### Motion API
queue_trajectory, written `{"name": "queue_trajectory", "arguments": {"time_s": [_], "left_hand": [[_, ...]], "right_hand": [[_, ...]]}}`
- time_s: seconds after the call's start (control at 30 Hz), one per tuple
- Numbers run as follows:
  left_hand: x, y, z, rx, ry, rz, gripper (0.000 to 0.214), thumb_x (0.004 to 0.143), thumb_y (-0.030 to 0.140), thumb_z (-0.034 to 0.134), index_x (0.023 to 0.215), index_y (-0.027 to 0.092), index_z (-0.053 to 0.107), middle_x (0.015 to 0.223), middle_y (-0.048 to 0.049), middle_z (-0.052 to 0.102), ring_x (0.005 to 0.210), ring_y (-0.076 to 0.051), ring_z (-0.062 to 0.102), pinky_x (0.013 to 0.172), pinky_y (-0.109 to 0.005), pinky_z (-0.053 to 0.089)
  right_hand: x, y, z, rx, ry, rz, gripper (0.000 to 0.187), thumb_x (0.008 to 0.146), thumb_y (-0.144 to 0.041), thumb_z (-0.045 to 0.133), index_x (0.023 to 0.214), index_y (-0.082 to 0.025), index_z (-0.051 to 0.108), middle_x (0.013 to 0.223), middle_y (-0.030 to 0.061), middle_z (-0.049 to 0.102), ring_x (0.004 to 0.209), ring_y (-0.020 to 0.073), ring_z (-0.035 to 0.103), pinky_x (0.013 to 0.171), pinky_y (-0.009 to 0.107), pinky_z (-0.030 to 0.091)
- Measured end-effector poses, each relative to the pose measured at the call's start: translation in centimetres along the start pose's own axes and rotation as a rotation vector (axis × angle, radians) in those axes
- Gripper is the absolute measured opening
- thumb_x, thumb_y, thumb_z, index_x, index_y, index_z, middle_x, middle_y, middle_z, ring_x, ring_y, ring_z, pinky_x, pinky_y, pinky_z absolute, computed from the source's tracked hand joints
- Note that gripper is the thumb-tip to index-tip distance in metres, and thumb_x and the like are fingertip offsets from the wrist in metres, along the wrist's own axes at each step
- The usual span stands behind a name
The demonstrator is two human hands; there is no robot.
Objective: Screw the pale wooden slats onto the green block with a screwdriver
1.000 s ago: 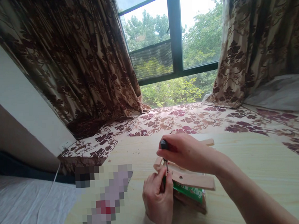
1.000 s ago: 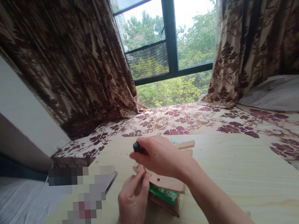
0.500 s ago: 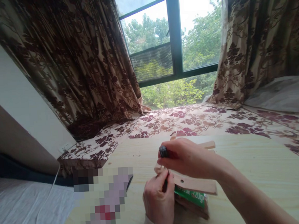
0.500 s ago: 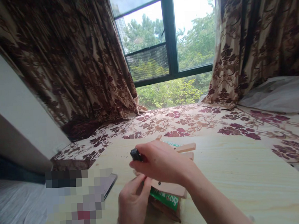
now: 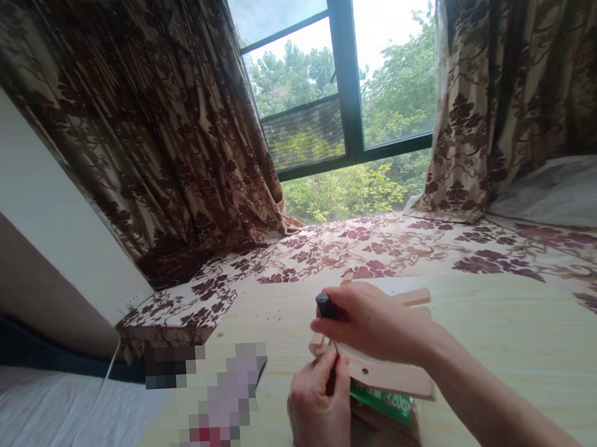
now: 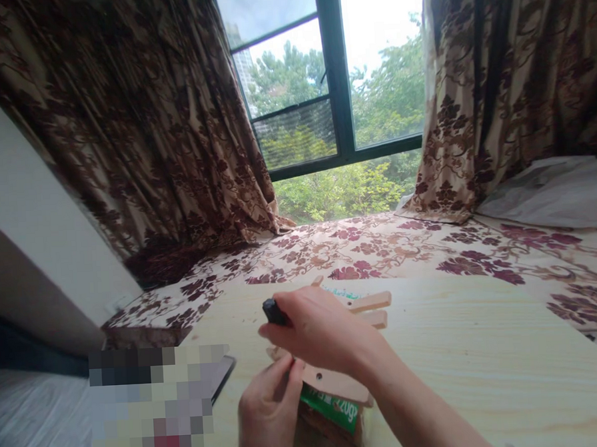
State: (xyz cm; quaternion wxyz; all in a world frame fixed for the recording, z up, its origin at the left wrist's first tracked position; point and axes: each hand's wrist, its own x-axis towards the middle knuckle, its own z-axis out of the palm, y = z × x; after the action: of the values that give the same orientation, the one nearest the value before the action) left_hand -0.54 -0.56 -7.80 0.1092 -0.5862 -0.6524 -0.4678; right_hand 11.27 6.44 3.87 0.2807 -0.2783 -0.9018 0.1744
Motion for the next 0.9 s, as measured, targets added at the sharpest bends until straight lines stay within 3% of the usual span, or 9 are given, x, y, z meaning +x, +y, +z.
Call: {"name": "queue_trajectory", "arguments": {"time_s": [0.13, 0.23, 0.33, 0.47, 0.57, 0.7, 0.9], "left_hand": [[0.0, -0.1, 0.0, 0.017, 0.008, 0.013, 0.015, 0.081, 0.03, 0.054, 0.081, 0.025, 0.068, 0.071, 0.0021, 0.068, 0.06, -0.012, 0.061, 0.058, -0.02, 0.047], [-0.1, -0.1, 0.1, 0.053, 0.025, 0.044, 0.016, 0.081, 0.03, 0.054, 0.086, 0.025, 0.068, 0.072, 0.0014, 0.069, 0.062, -0.013, 0.062, 0.056, -0.021, 0.047], [-0.1, -0.1, 0.2, 0.045, 0.047, 0.044, 0.016, 0.081, 0.029, 0.054, 0.086, 0.024, 0.068, 0.071, 0.0012, 0.068, 0.061, -0.013, 0.062, 0.055, -0.021, 0.047], [-0.1, 0.0, 0.2, 0.001, 0.04, 0.017, 0.015, 0.081, 0.029, 0.054, 0.083, 0.024, 0.068, 0.07, 0.0015, 0.068, 0.06, -0.013, 0.062, 0.057, -0.021, 0.047], [-0.1, 0.0, 0.1, 0.003, 0.029, 0.022, 0.014, 0.081, 0.028, 0.054, 0.081, 0.024, 0.068, 0.069, 0.0015, 0.068, 0.061, -0.013, 0.062, 0.057, -0.021, 0.046], [-0.1, 0.1, 0.0, 0.034, 0.012, 0.026, 0.015, 0.081, 0.028, 0.053, 0.079, 0.024, 0.067, 0.067, 0.0014, 0.067, 0.058, -0.013, 0.06, 0.054, -0.021, 0.045], [-0.2, 0.0, 0.2, -0.024, 0.007, -0.034, 0.014, 0.081, 0.031, 0.054, 0.08, 0.025, 0.067, 0.069, 0.0017, 0.067, 0.059, -0.012, 0.059, 0.06, -0.022, 0.046]], "right_hand": [[0.1, 0.0, 0.1, -0.006, 0.035, 0.009, 0.023, 0.077, -0.037, 0.054, 0.065, -0.019, 0.048, 0.056, -0.0042, 0.05, 0.051, 0.007, 0.036, 0.049, 0.023, 0.022], [-0.2, -0.1, -0.4, 0.065, -0.05, -0.049, 0.01, 0.076, -0.029, 0.054, 0.071, -0.021, 0.053, 0.059, -0.0056, 0.051, 0.053, 0.0064, 0.039, 0.049, 0.022, 0.024], [-0.3, 0.0, -0.4, 0.102, -0.1, -0.039, 0.019, 0.079, -0.033, 0.051, 0.065, -0.019, 0.05, 0.056, -0.005, 0.048, 0.052, 0.0064, 0.038, 0.047, 0.022, 0.023], [0.0, 0.1, -0.2, 0.022, 0.001, 0.017, 0.032, 0.079, -0.041, 0.051, 0.059, -0.018, 0.043, 0.052, -0.0041, 0.045, 0.05, 0.0069, 0.034, 0.047, 0.023, 0.022], [-0.1, -0.1, -0.4, -0.005, 0.03, 0.005, 0.027, 0.077, -0.04, 0.053, 0.063, -0.018, 0.048, 0.056, -0.0038, 0.048, 0.052, 0.0073, 0.035, 0.049, 0.024, 0.022], [-0.3, -0.3, -0.9, 0.078, -0.076, -0.082, 0.011, 0.078, -0.03, 0.053, 0.075, -0.019, 0.056, 0.063, -0.0036, 0.053, 0.056, 0.0073, 0.04, 0.051, 0.023, 0.024], [0.3, 0.2, -0.2, 0.016, 0.015, 0.0, 0.029, 0.079, -0.039, 0.052, 0.062, -0.017, 0.046, 0.055, -0.0035, 0.044, 0.051, 0.0075, 0.032, 0.049, 0.025, 0.02]]}}
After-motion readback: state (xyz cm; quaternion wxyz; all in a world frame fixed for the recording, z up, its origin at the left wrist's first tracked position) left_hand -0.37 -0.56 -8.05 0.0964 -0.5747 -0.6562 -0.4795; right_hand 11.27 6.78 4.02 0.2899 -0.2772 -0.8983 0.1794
